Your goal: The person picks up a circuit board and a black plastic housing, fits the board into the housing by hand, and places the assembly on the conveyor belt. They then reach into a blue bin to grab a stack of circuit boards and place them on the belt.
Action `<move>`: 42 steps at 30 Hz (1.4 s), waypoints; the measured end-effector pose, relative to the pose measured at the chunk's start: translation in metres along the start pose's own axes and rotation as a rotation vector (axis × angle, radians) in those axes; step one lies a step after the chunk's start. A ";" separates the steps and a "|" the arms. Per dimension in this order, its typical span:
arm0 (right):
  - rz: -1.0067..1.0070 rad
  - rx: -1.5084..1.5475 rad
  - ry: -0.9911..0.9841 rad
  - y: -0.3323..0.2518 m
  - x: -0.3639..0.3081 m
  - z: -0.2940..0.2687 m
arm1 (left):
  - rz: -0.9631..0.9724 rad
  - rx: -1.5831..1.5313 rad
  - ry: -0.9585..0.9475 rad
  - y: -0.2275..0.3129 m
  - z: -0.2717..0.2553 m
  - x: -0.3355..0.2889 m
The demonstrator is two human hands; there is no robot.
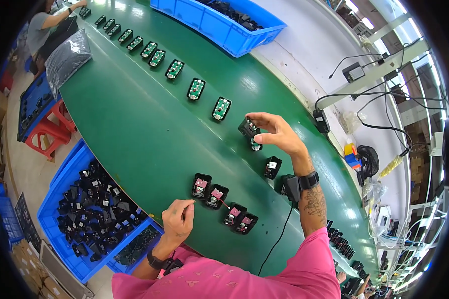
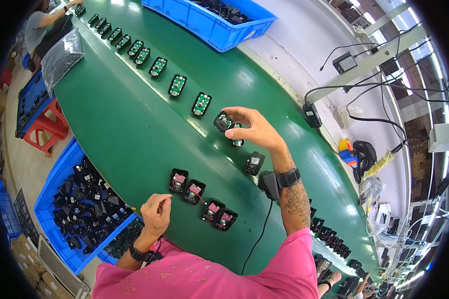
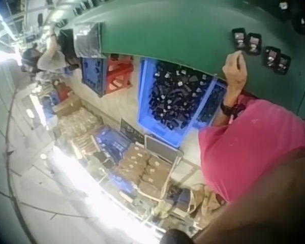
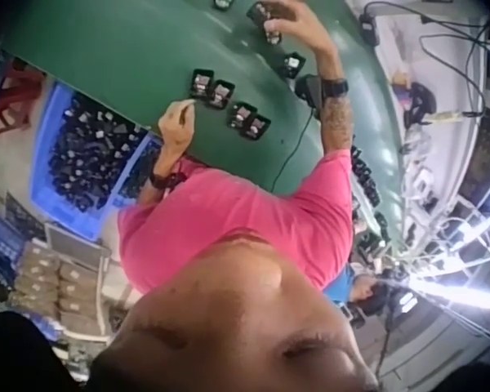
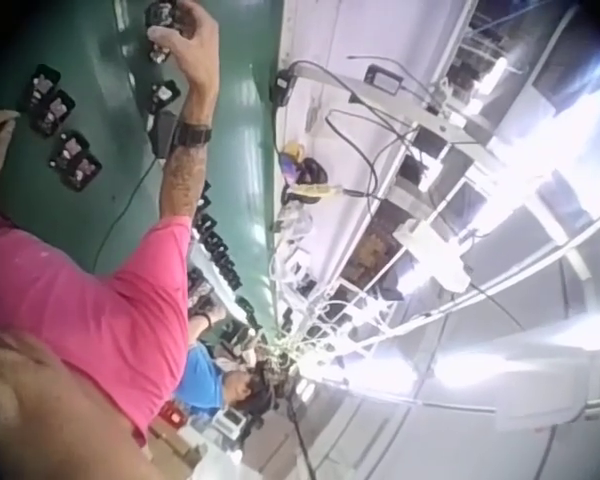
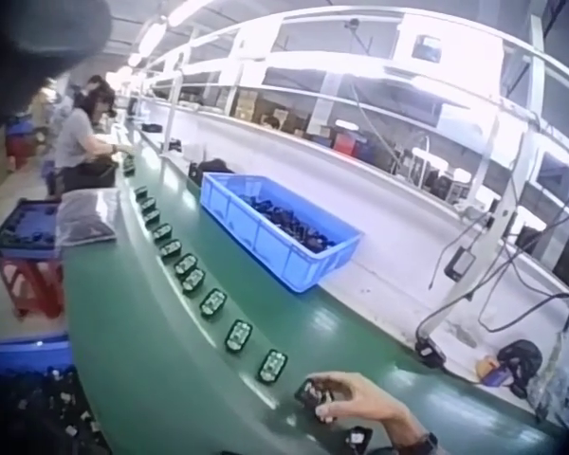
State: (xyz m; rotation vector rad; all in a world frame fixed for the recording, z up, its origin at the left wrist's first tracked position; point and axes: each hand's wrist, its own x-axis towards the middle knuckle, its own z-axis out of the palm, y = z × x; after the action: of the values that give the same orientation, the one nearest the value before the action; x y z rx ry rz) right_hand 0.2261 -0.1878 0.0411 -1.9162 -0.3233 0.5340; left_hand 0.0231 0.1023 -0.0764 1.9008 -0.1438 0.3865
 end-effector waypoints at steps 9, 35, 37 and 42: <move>-0.095 -0.834 0.241 0.031 0.031 0.023 | -0.002 0.053 -0.061 0.000 -0.004 0.000; -0.099 -1.243 0.539 0.026 -0.018 0.050 | 0.125 -0.050 0.169 -0.011 -0.003 -0.024; -0.149 -1.156 0.468 -0.008 -0.028 0.088 | 0.141 0.014 0.219 -0.016 -0.023 -0.043; -0.188 -0.451 0.149 -0.034 -0.088 0.175 | 0.086 0.263 0.110 -0.044 -0.083 -0.130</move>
State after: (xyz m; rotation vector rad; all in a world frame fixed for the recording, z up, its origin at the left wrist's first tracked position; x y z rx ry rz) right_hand 0.0622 -0.0750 0.0337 -2.3131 -0.5567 0.1997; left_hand -0.1026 0.1842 -0.1325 2.1303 -0.1056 0.5906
